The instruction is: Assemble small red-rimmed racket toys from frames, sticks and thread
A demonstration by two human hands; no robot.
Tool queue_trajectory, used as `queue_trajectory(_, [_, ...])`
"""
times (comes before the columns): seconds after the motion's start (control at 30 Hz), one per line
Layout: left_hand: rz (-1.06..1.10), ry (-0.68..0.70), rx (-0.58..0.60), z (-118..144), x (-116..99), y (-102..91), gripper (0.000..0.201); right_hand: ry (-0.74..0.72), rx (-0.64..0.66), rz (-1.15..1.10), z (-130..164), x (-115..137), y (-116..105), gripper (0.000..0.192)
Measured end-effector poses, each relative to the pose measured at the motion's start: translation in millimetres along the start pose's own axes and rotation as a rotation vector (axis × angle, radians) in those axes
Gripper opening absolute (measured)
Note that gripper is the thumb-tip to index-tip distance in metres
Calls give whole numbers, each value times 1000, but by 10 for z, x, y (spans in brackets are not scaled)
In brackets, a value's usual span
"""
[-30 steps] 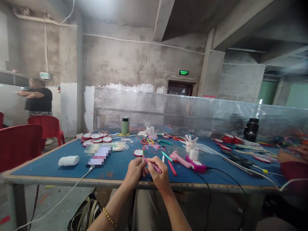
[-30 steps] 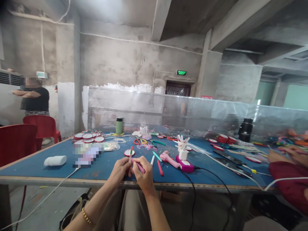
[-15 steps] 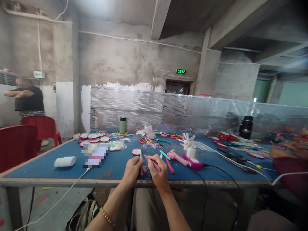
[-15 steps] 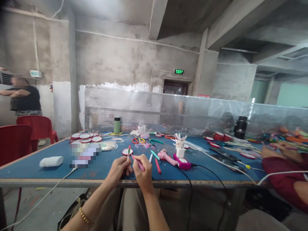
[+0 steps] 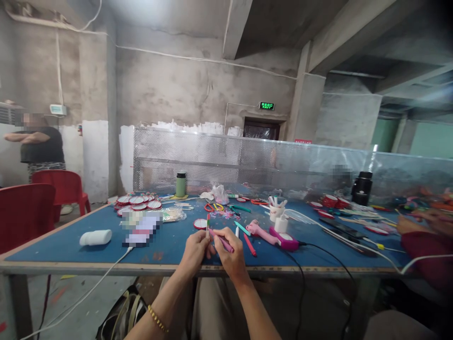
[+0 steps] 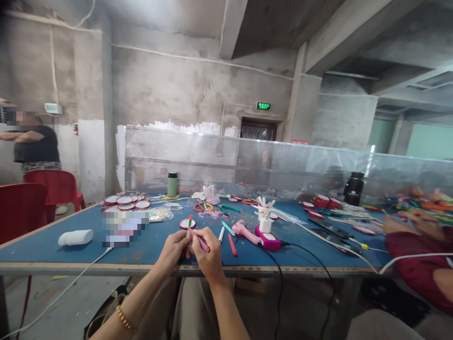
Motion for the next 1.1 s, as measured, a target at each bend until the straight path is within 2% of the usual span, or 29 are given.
queue_trajectory(0.2, [26, -31, 9, -1, 29, 5, 27, 24, -59, 61, 2, -29, -33, 14])
queue_trajectory(0.4, [13, 1, 6, 8, -6, 10, 29, -20, -12, 48, 9, -10, 23, 14])
queue_trajectory(0.57, [32, -38, 4, 4, 11, 4, 26, 37, -88, 103, 24, -58, -35, 14])
queue_trajectory(0.9, [26, -23, 1, -4, 36, 12, 28, 45, -67, 33, 6, -19, -52, 13])
queue_trajectory(1.1, [39, -4, 4, -1, 12, 35, 28, 27, -12, 25, -1, -5, -7, 14])
Point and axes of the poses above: each hand's wrist, its own z-axis away from the middle knuckle, its own y-axis out of the palm, x = y × z, the point moved 7 cm from there along -z, towards the middle knuckle, and after that the axes turned 14 degrees about z, right-handed, at the moved point
